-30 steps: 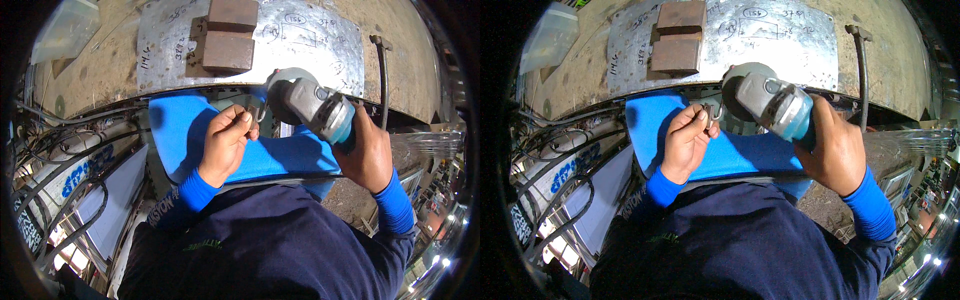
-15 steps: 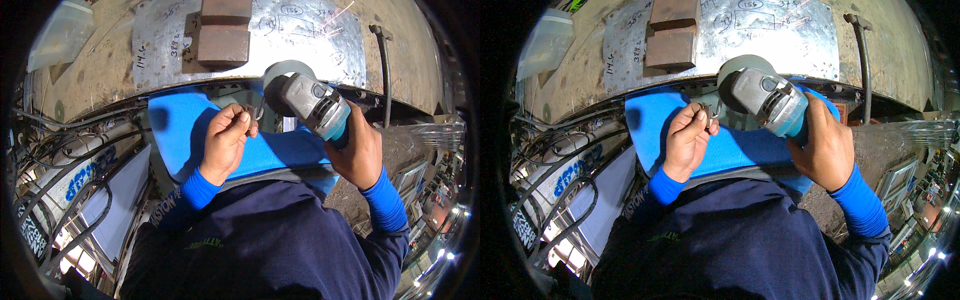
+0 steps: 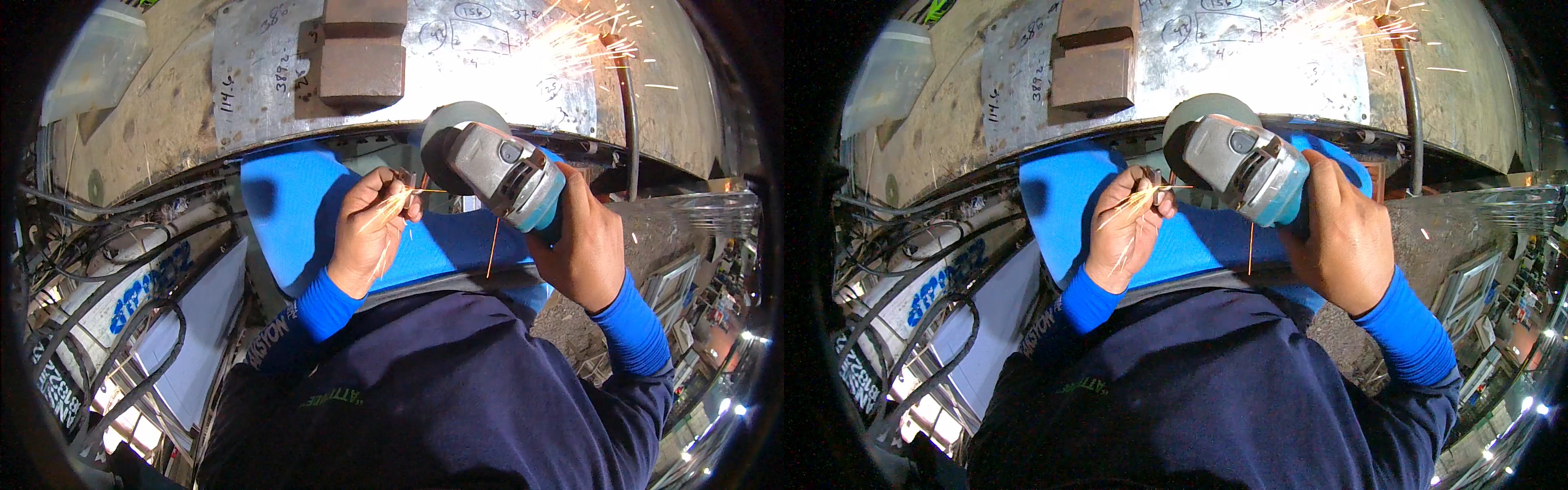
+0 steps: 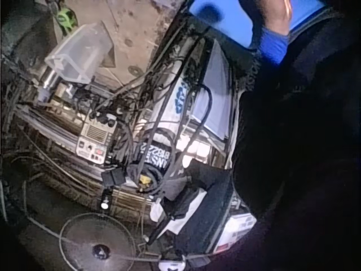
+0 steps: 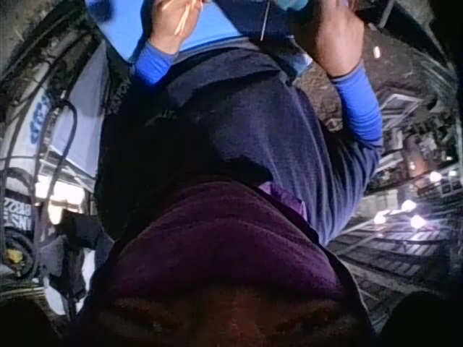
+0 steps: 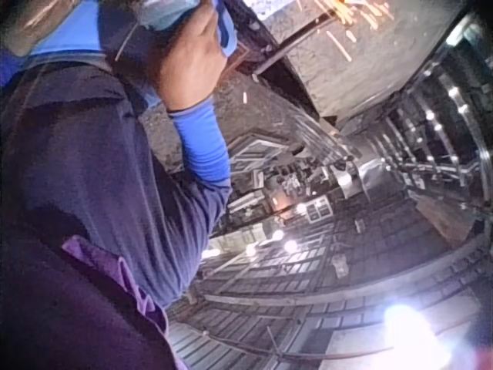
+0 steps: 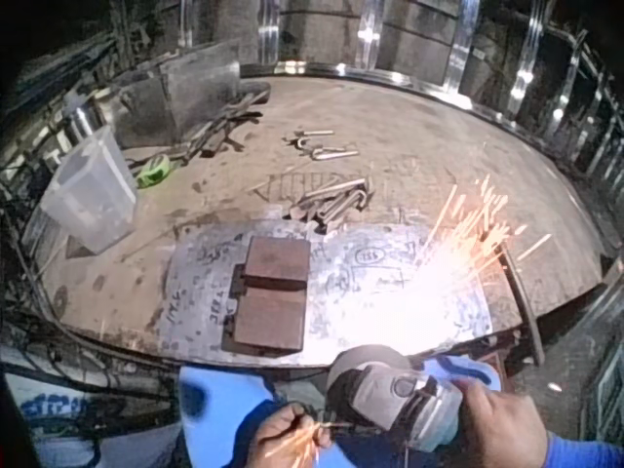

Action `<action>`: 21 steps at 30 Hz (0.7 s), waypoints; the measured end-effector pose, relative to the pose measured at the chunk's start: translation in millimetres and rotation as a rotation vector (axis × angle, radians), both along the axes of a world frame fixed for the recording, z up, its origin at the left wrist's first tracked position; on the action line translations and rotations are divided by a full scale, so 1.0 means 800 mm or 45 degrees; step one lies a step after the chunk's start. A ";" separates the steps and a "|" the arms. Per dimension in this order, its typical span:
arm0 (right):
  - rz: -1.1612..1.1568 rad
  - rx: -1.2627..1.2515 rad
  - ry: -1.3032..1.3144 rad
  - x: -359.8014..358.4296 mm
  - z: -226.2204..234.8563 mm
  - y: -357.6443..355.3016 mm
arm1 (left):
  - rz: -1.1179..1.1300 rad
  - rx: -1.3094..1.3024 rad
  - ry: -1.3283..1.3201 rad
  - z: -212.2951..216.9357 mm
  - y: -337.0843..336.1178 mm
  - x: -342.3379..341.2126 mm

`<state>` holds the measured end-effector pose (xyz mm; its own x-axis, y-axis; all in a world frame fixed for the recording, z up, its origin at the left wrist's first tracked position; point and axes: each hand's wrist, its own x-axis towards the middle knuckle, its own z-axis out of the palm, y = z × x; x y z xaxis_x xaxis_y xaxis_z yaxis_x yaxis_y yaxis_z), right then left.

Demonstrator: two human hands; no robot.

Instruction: The person welds small metal pieces using a handheld welding torch, then smooths the welds with an angle grinder. They also hammer the pieces on a metal block to shape them and repeat the welding and grinding cycle.

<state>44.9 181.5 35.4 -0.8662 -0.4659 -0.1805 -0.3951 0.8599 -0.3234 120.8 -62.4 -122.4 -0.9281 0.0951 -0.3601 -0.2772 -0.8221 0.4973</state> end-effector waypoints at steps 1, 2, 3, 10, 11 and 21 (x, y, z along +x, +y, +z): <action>0.005 -0.003 0.001 0.001 0.000 -0.001 | 0.000 0.007 -0.025 0.004 0.000 -0.002; -0.011 0.023 0.027 -0.001 -0.001 -0.001 | 0.000 0.015 -0.050 0.006 0.000 -0.002; -0.027 0.050 0.052 -0.003 -0.001 -0.002 | 0.000 0.032 -0.022 0.004 0.000 -0.002; -0.024 0.044 0.013 0.002 -0.004 0.003 | -0.033 0.039 -0.036 0.008 -0.002 -0.003; -0.011 0.042 0.026 0.001 -0.005 0.003 | -0.041 0.049 -0.056 0.008 -0.003 -0.003; -0.023 0.036 -0.003 0.004 -0.002 -0.001 | -0.099 0.261 -0.065 -0.001 -0.009 -0.004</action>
